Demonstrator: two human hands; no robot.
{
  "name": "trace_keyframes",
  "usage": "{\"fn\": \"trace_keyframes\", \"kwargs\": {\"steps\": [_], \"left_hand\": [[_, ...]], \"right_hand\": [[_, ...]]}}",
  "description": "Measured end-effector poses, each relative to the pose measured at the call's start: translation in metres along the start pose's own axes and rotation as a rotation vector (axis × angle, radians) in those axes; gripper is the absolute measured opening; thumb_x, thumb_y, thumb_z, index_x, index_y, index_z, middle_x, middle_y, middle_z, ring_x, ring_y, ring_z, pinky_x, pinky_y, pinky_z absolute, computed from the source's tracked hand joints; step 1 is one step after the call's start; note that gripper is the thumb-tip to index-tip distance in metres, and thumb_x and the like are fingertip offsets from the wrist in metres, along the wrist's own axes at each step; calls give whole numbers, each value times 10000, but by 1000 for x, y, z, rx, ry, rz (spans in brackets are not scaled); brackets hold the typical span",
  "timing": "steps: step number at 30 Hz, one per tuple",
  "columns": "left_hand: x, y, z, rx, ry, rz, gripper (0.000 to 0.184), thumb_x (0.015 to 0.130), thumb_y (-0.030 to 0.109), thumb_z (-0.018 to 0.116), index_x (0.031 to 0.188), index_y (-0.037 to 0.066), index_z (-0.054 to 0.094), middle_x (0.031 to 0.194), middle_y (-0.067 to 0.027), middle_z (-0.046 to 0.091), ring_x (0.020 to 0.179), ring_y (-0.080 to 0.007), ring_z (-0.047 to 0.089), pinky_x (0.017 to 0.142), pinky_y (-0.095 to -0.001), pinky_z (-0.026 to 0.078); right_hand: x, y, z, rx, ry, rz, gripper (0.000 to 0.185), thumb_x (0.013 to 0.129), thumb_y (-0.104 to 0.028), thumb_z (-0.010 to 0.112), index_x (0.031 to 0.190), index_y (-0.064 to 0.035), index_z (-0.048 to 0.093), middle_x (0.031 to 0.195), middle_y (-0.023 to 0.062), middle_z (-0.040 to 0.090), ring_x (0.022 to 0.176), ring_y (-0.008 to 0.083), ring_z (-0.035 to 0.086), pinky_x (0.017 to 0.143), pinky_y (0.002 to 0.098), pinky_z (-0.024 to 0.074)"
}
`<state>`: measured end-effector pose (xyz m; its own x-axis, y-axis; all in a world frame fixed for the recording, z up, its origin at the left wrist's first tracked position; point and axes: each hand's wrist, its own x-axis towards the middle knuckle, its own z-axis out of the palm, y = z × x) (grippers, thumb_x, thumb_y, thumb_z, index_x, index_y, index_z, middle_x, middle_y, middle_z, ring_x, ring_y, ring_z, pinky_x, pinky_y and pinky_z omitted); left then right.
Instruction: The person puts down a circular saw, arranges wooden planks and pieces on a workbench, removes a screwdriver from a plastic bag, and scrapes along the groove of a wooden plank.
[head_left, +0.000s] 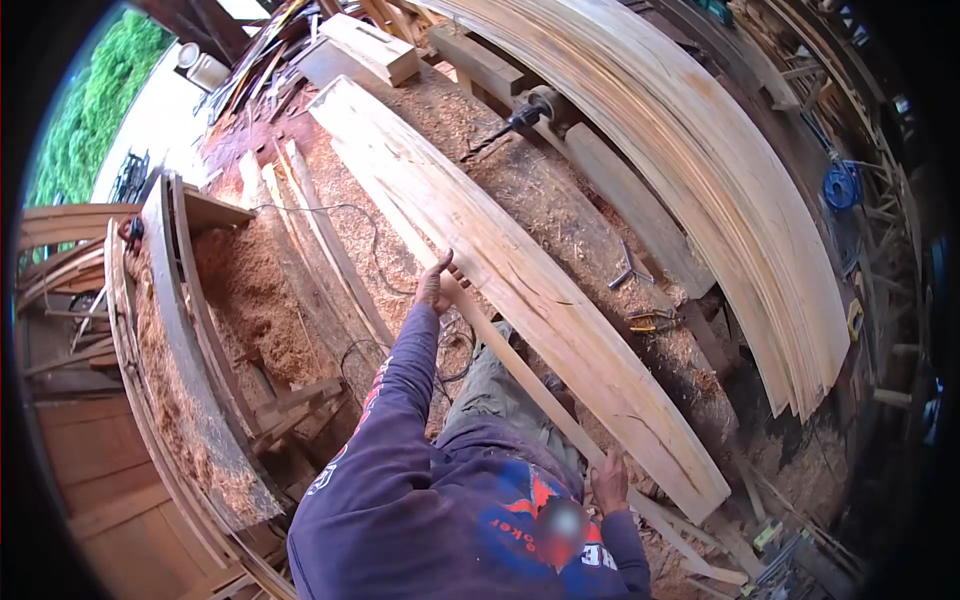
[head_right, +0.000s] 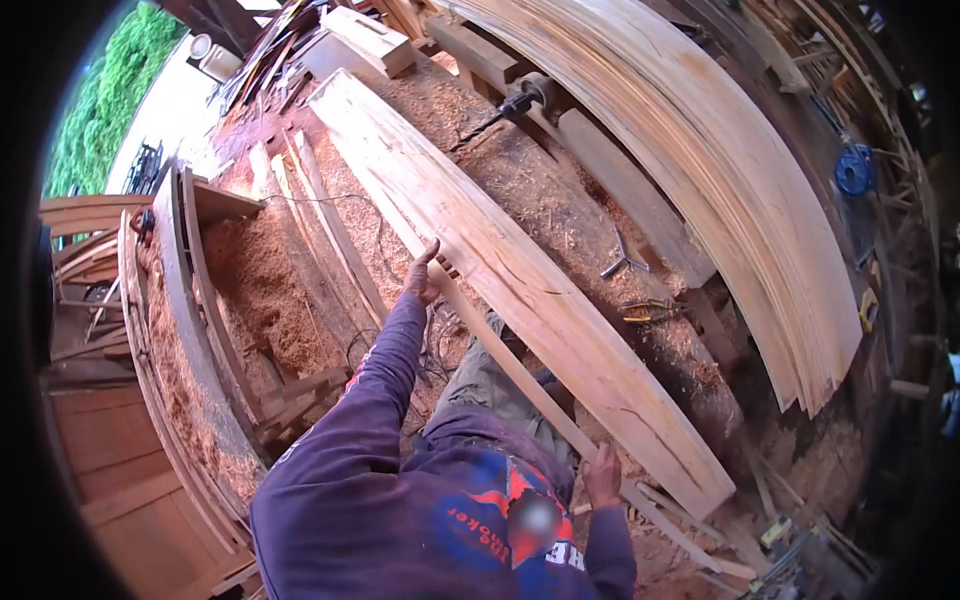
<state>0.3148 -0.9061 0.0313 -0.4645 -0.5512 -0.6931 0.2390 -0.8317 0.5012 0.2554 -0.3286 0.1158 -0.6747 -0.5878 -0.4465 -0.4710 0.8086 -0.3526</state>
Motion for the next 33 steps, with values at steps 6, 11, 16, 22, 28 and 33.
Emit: {"fn": "trace_keyframes", "kwargs": {"steps": [6,11,16,22,28,33], "left_hand": [[7,4,8,-1,136,-84,231,791,227,807,939,90,696,856,-5,641,789,-190,619,719,-384,551],[-73,47,87,332,204,53,370,760,261,857,1021,37,721,990,-58,663,825,-185,653,688,-330,562],[-70,57,110,485,205,60,436,741,222,893,1051,-17,701,946,-80,670,831,-190,665,668,-328,553],[-49,53,141,394,124,224,524,778,190,880,1135,-93,621,994,-131,663,817,-221,679,702,-356,596],[-23,48,198,559,88,219,259,828,236,813,951,27,723,842,-70,703,699,-181,682,595,-354,600],[11,39,175,569,50,497,146,780,78,778,875,-15,719,780,-73,704,661,-160,666,585,-313,554]], "right_hand": [[10,-10,-25,20,126,128,491,740,-45,640,1206,29,503,1111,288,581,1080,481,549,970,555,426],[-3,-8,-53,-28,400,196,718,731,-124,734,1356,28,415,1259,262,446,1059,443,531,961,512,453],[28,-8,-95,-180,468,85,688,739,-64,724,1379,-23,477,1336,227,446,1178,421,511,992,489,460],[48,-21,-149,-134,426,102,756,740,-22,675,1456,-39,432,1419,180,468,1213,416,481,1049,467,408],[97,12,-185,-75,356,60,772,693,98,595,1442,-17,445,1449,209,473,1245,439,454,1065,485,391],[95,29,-176,-17,345,55,803,706,-6,776,1447,-25,464,1444,223,493,1243,448,462,1073,494,386]]}}
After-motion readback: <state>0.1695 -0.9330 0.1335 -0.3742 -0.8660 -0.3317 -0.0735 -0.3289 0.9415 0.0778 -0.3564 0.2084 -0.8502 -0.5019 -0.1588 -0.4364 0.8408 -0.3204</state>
